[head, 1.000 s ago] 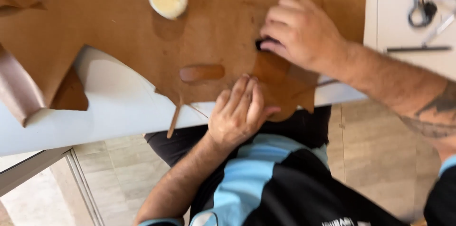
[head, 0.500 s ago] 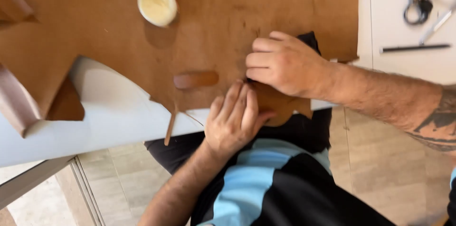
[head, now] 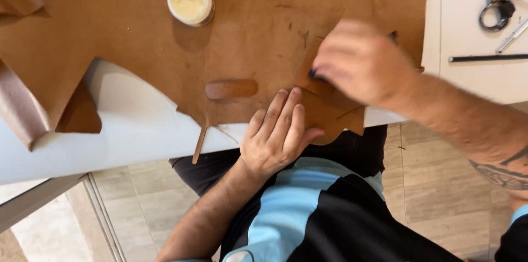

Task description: Applying adhesive to small leather cutouts using a cloth in a workshop environment.

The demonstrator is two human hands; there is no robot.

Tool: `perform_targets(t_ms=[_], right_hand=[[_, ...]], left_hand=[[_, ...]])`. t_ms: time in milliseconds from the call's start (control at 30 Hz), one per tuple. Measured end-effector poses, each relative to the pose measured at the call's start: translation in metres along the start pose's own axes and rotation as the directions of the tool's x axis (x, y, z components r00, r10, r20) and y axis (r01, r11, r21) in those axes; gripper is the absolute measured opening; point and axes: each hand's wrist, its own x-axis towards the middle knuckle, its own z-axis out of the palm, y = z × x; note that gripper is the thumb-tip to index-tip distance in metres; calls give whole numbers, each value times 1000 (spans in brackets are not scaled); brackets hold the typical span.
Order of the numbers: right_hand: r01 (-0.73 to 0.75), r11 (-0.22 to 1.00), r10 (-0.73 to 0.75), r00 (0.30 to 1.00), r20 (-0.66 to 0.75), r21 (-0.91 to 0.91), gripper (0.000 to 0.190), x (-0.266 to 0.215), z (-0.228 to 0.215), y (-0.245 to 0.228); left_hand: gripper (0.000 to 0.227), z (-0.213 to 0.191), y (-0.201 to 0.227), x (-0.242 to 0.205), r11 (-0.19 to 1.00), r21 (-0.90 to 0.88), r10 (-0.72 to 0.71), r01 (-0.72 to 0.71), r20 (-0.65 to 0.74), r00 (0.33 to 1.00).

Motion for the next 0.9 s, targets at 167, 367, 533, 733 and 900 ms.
perform_targets(t_ms=[167, 367, 533, 733, 900], right_hand=[[-65, 985, 77, 995, 70, -160, 15, -8, 23, 16], [-8, 957, 39, 994, 104, -289, 10, -2, 21, 19], [86, 957, -43, 986, 158, -277, 8, 5, 21, 10], [103, 957, -67, 988, 137, -270, 15, 15, 23, 12], [152, 909, -182, 982, -42, -388, 36, 8, 43, 27]], left_hand=[[49, -2, 0, 3, 1000, -5, 5, -4, 30, 1000], [54, 1, -2, 5, 998, 57, 22, -27, 84, 996], [55, 1, -1, 6, 997, 72, 11, -17, 81, 997], [57, 0, 0, 5, 998, 62, 2, -7, 80, 997], [54, 13, 3, 1, 999, 10, -36, 38, -100, 994]])
